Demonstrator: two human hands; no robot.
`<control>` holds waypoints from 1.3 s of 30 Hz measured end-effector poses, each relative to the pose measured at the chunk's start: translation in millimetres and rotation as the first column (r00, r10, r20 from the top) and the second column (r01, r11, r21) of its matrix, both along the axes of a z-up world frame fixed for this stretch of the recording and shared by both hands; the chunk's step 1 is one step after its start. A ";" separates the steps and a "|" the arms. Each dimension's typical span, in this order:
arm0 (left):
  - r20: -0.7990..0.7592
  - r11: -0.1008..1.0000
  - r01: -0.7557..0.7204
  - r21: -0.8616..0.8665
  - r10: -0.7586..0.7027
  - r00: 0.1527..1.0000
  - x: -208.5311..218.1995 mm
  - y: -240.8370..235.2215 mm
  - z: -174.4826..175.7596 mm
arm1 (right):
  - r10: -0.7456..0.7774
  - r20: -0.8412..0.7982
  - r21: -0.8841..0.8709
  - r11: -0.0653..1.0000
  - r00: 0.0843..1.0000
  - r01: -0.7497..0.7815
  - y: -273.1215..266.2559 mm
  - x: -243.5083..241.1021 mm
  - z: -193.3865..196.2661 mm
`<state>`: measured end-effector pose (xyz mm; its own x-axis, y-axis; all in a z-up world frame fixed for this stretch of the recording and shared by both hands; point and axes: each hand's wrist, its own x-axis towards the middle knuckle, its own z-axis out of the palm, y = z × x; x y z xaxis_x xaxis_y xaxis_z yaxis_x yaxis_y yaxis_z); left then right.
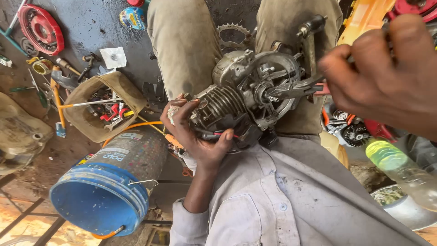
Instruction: Repairing or reassembling a small internal combustion engine by working on the magneto housing and flywheel.
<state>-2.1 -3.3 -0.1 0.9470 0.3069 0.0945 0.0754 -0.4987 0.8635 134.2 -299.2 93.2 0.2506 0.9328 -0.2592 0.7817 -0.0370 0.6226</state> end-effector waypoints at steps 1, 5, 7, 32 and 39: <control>0.003 1.000 -0.002 -0.004 0.002 1.000 -4.4 1.0 1.8 | -0.057 -0.024 0.001 0.998 0.998 0.057 3.3 -5.4 4.6; 0.014 0.997 -0.042 -0.064 0.043 0.999 -4.5 -4.0 6.8 | -0.112 -0.018 0.049 0.992 0.994 0.113 6.4 -15.3 4.7; 0.013 0.996 0.013 -0.091 -0.012 1.000 -3.8 -5.4 9.6 | -0.085 -0.017 -0.099 0.992 0.996 0.083 -5.0 -22.1 -2.4; 0.002 0.993 -0.052 0.107 0.052 0.999 6.4 -20.6 16.7 | -0.777 -0.237 -0.409 0.624 0.583 0.666 0.6 -48.7 5.3; 0.052 0.989 -0.055 0.135 0.049 0.997 9.2 -17.8 12.5 | 0.064 0.057 -0.153 0.987 0.996 -0.055 36.7 -25.6 41.4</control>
<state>7.2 -21.1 12.5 0.9234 0.3366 0.1845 0.0640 -0.6088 0.7907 108.7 -262.5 134.6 0.2157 0.8977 -0.3841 0.7399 0.1064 0.6643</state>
